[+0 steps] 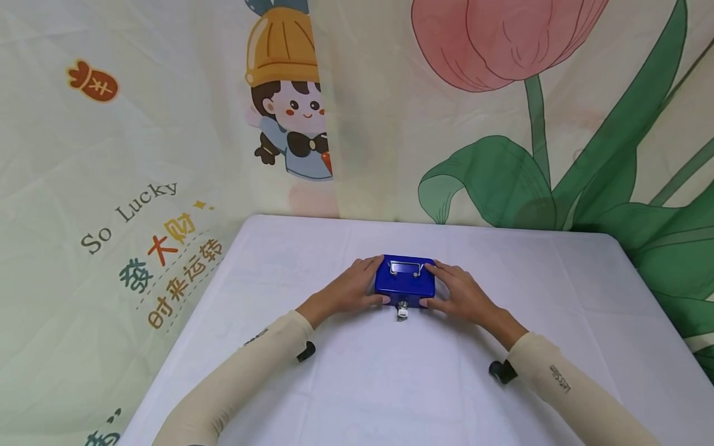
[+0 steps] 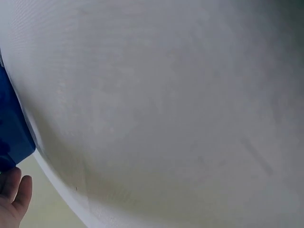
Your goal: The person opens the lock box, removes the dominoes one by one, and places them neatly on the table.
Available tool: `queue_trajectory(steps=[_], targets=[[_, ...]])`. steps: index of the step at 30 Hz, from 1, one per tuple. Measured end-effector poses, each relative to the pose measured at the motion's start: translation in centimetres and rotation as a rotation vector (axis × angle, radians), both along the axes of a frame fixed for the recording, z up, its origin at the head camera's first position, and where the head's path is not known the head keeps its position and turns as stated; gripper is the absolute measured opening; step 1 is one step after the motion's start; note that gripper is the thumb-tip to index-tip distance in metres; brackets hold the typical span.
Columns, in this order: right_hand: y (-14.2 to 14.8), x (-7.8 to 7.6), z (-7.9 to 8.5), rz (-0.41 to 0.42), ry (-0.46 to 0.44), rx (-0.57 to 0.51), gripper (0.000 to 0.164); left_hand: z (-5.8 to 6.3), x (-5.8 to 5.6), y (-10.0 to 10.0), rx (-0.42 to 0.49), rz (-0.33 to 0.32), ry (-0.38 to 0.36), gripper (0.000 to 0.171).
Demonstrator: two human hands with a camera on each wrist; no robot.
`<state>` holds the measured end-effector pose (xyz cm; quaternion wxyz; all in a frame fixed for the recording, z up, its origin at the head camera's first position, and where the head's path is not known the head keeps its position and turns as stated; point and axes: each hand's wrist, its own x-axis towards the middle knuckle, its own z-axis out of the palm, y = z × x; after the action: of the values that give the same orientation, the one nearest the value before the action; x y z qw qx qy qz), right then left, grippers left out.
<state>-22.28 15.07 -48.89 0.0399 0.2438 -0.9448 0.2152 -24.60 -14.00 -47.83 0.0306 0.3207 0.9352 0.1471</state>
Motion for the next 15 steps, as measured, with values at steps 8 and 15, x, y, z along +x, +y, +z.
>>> queue_trajectory(steps=[8, 15], targets=[[0.04, -0.14, 0.19, 0.005, -0.024, -0.026, 0.084, 0.11, 0.08, -0.1, -0.002, -0.002, -0.007, 0.093], [0.2, -0.35, 0.4, 0.016, -0.059, -0.034, 0.085, -0.02, -0.06, -0.2, -0.012, 0.0, -0.017, 0.092]])
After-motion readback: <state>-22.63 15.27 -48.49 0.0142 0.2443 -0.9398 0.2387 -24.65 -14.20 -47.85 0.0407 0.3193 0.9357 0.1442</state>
